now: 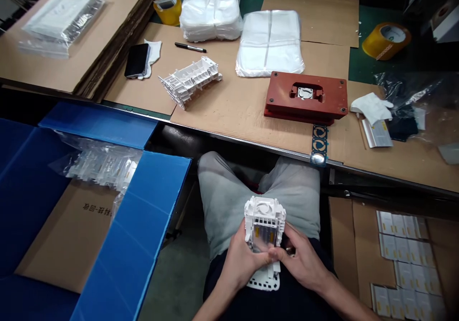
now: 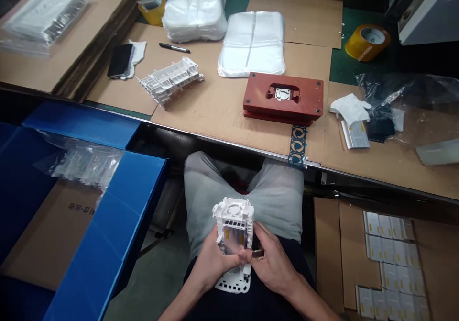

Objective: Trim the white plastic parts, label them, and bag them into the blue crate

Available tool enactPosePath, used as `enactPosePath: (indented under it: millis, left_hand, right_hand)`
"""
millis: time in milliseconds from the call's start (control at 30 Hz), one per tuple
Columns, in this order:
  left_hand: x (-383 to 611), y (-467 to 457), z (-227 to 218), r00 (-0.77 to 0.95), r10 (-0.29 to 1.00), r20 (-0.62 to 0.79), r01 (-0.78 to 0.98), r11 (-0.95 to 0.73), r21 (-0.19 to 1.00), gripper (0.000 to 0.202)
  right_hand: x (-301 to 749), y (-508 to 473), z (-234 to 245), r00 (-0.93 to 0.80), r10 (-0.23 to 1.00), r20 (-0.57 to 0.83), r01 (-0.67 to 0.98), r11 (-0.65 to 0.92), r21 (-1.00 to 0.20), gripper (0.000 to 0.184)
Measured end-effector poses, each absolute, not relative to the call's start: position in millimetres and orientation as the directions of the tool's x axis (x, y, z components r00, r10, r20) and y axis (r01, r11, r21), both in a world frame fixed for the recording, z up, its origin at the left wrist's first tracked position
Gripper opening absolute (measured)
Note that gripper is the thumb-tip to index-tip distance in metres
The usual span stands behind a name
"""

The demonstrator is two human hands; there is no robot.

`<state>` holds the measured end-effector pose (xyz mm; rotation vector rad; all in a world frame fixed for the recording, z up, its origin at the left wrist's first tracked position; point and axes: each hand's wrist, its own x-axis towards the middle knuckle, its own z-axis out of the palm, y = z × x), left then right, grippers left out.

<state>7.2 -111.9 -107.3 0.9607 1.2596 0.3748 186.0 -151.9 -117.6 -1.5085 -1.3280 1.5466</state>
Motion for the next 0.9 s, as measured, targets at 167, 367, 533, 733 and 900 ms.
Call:
enactPosePath:
  millis: [167,367,533,733,900]
  left_hand:
    - [5,-111,-112,0.295,0.729,-0.617,0.265,0.558,0.786,0.064]
    - [6,-109,-114,0.308,0.721,-0.621,0.278,0.556,0.783,0.065]
    - [9,-108,-107,0.299,0.723,-0.623,0.247,0.571,0.783,0.077]
    - [9,-109,-107,0.276,0.730,-0.625,0.236,0.579,0.781,0.069]
    - [6,-109,-107,0.256,0.714,-0.651,0.200,0.620,0.759,0.068]
  right_hand:
    - [179,-152,-123,-0.152,0.927,-0.343,0.200,-0.311,-0.929,0.042]
    - [184,-144,-127,-0.178,0.892,-0.416,0.108,-0.402,-0.909,0.045]
    - [193,-136,-124,-0.245,0.896,-0.371,0.165,-0.338,-0.926,0.047]
    - [187,-145,-121,-0.237,0.910,-0.340,0.204,-0.295,-0.933,0.046]
    - [177,-150,-119,-0.191,0.932,-0.309,0.230,-0.264,-0.937,0.045]
